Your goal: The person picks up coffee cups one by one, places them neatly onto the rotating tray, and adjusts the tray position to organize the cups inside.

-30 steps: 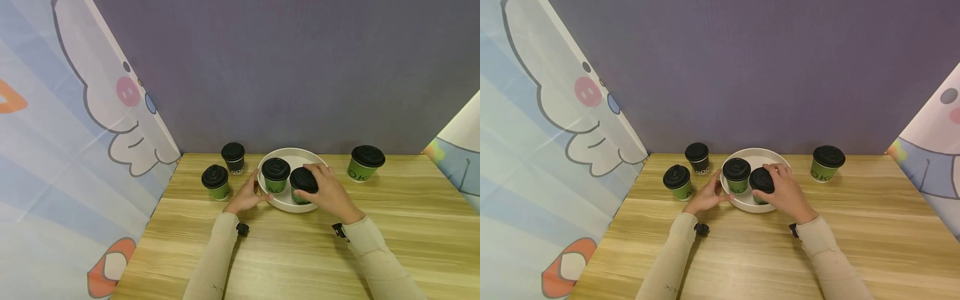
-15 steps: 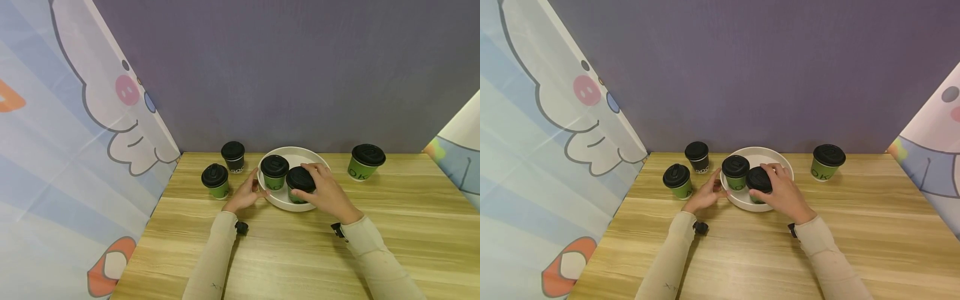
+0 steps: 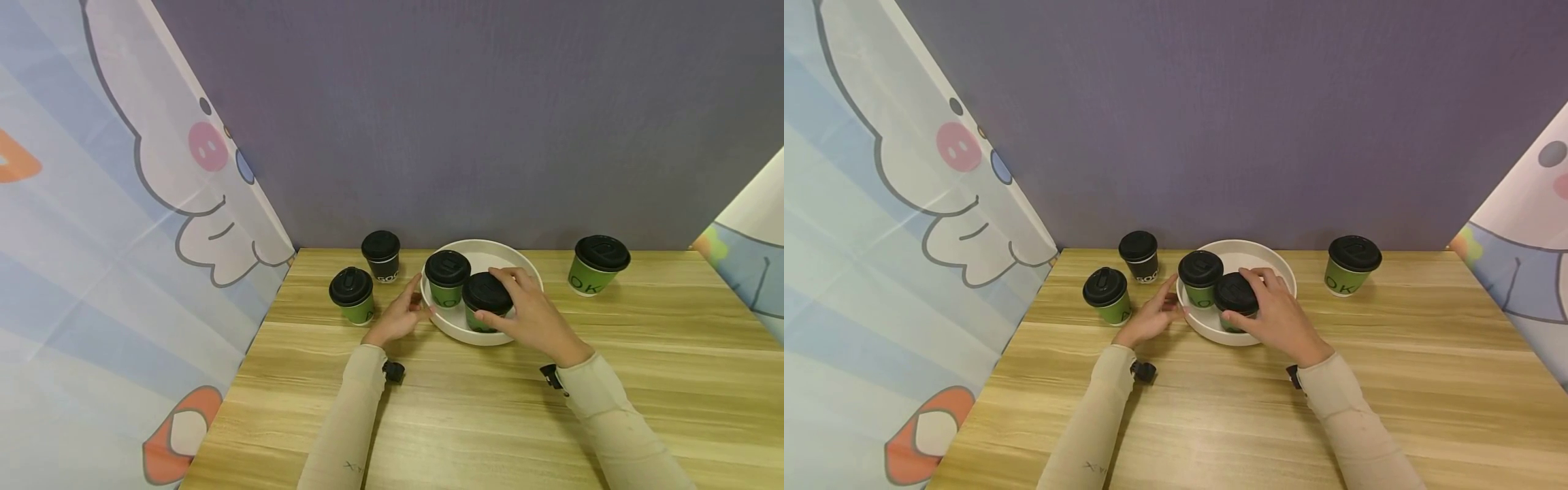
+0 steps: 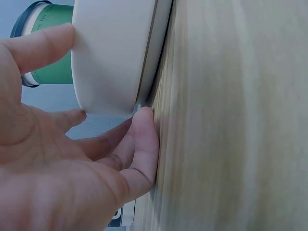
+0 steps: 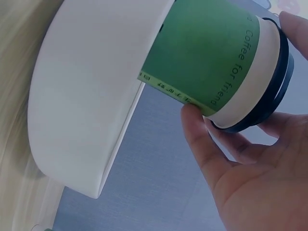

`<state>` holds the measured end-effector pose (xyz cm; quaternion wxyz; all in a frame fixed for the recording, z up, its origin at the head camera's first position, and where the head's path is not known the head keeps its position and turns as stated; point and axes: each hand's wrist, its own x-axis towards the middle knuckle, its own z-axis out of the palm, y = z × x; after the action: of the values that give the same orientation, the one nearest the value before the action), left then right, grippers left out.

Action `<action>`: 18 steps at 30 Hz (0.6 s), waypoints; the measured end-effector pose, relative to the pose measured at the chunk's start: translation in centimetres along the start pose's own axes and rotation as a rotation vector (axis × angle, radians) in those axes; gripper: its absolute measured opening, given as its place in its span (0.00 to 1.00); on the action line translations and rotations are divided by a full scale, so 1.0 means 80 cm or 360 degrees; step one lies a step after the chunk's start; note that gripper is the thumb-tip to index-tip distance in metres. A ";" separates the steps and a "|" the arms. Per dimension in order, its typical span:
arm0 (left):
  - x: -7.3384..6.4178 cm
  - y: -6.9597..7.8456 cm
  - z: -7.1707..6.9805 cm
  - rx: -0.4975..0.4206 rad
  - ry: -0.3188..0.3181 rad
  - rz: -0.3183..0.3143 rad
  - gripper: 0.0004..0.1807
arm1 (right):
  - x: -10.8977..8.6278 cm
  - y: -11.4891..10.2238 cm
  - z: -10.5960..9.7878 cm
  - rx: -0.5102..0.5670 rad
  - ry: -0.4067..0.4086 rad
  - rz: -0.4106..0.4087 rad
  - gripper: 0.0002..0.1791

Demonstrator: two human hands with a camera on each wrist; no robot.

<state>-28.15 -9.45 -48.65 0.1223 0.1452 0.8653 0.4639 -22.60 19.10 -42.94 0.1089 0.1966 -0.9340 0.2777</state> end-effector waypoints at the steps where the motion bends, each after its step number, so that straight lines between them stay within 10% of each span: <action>1: 0.000 0.000 0.000 -0.0004 -0.0004 -0.0003 0.47 | 0.000 0.000 0.000 0.0006 -0.0004 -0.0002 0.51; 18: 0.000 -0.001 0.002 -0.0021 0.0117 0.0028 0.34 | 0.000 0.044 -0.037 0.0172 0.0316 0.0024 0.29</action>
<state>-28.13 -9.35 -48.80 0.0872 0.1349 0.8648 0.4757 -23.87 23.45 -42.20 0.1880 0.1668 -0.9038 0.3464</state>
